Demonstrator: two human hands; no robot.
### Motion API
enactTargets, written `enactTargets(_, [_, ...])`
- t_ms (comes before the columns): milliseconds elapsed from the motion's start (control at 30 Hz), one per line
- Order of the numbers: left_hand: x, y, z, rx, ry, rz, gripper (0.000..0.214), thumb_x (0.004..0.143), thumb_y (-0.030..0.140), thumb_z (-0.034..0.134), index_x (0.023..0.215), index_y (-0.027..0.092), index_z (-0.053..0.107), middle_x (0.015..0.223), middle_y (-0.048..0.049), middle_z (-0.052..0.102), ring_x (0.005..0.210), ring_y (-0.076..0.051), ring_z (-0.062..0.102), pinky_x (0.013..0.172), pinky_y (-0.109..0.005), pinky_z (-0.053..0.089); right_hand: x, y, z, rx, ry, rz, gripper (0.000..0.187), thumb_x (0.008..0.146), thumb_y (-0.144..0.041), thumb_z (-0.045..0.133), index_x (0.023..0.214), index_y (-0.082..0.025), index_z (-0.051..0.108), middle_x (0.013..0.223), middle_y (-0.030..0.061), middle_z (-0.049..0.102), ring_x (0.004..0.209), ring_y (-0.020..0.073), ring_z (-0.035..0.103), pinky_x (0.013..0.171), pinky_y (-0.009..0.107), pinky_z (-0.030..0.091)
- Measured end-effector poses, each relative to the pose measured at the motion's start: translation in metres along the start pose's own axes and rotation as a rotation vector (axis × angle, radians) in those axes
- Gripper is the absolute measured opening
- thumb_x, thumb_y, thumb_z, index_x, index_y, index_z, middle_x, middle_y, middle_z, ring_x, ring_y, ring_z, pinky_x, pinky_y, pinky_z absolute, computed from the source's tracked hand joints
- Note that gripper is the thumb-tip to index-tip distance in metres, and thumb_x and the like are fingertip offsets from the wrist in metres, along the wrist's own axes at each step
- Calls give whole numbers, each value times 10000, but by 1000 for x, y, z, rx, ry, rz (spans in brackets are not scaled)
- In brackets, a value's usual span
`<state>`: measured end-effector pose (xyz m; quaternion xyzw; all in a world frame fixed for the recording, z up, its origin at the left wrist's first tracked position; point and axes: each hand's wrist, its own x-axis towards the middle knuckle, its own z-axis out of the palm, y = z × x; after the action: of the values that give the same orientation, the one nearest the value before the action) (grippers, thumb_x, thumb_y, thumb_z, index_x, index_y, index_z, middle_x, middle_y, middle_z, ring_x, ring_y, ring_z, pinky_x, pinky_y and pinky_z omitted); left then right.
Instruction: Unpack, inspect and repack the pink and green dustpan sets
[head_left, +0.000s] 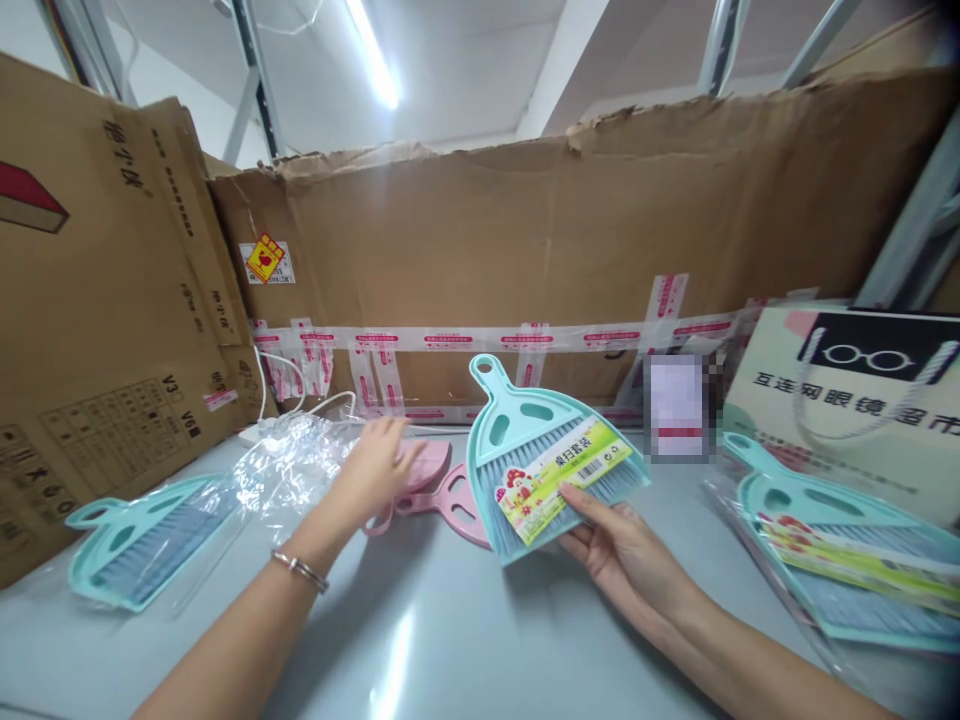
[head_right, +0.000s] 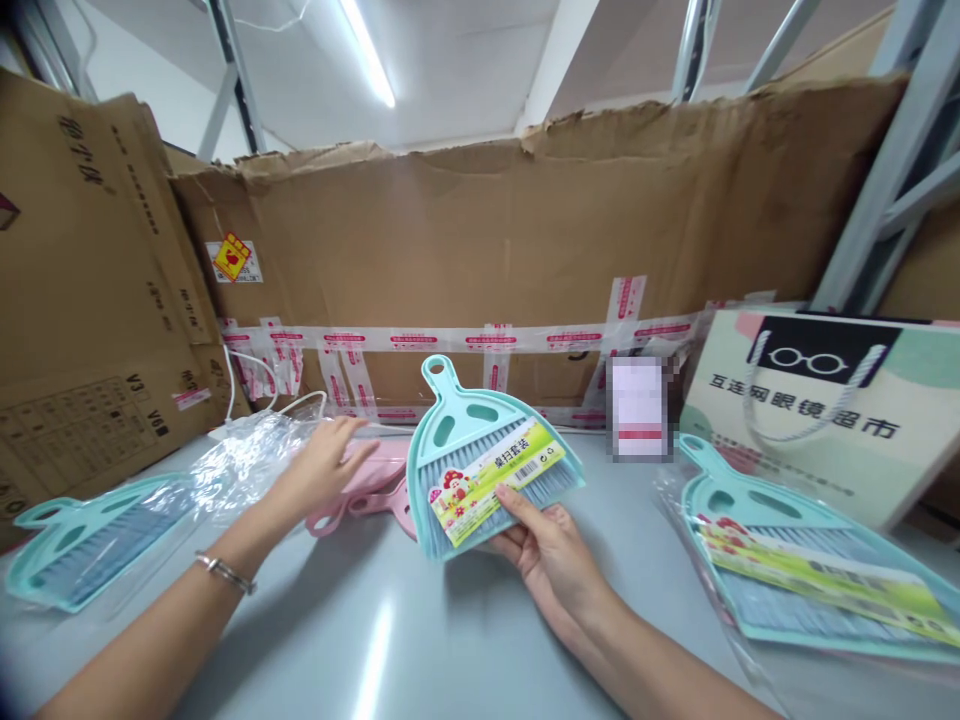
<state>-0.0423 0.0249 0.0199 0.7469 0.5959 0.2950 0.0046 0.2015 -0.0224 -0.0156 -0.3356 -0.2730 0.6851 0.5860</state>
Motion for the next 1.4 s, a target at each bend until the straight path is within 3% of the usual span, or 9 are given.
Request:
enactTargets(100, [7,-41,-15,499,-13,-180,383,769,292,523,1089,83,553,1144,-222,541,1078,-383,457,856,-505,365,2,1,-3,-21,4,9,292,620,-202,756,890,-153,655,840,56,719,776,219,676,707,317,565])
enactTargets(233, [8,-56,-28,623,-119,-252,234,748,142,464,911,101,627,983,-198,598,946,-353,543,719,-413,426,1,2,-4,-78,-35,42,249,623,-216,751,844,-146,660,848,68,718,759,218,675,698,316,558])
enactTargets(367, [9,-31,-31,576,-7,-192,298,813,130,338,835,132,635,945,-155,570,876,-272,564,669,-334,422,-6,3,-1,-216,-111,99,282,636,-271,738,874,-137,672,856,88,716,757,223,675,697,320,545])
enactTargets(567, [1,11,-8,311,55,-6,234,830,189,399,857,163,630,862,-78,570,737,-186,559,676,-297,419,-14,7,4,-382,-195,159,346,636,-343,727,915,-144,685,872,100,713,789,244,670,754,376,519])
enactTargets(733, [-17,42,11,43,105,259,210,859,218,415,900,171,615,838,-64,582,678,-149,539,645,-273,426,-13,12,2,-364,-238,111,358,669,-374,707,945,-148,676,887,95,709,816,251,662,795,409,499])
enactTargets(867, [-34,64,26,-26,101,461,267,892,231,364,878,177,625,777,-62,575,681,-152,528,623,-270,427,-16,16,6,-310,-293,90,356,665,-387,712,936,-159,674,847,76,710,821,248,657,781,399,502])
enactTargets(1000, [-43,70,34,38,31,563,305,907,219,323,935,161,621,771,-69,572,698,-160,522,623,-279,433,-16,18,11,-227,-234,78,333,617,-350,753,877,-158,672,795,53,710,801,235,659,750,367,517])
enactTargets(1267, [-38,67,30,-39,119,504,291,902,222,347,914,155,630,773,-77,571,700,-157,527,628,-277,443,-10,15,9,-94,-109,11,285,615,-307,760,840,-156,670,799,50,713,780,209,660,734,327,527])
enactTargets(1400, [-46,78,31,-51,20,663,296,893,172,349,948,169,639,783,-87,618,709,-174,543,643,-294,439,-9,18,7,-74,-107,0,298,599,-299,770,837,-150,668,803,52,714,784,213,662,702,312,540])
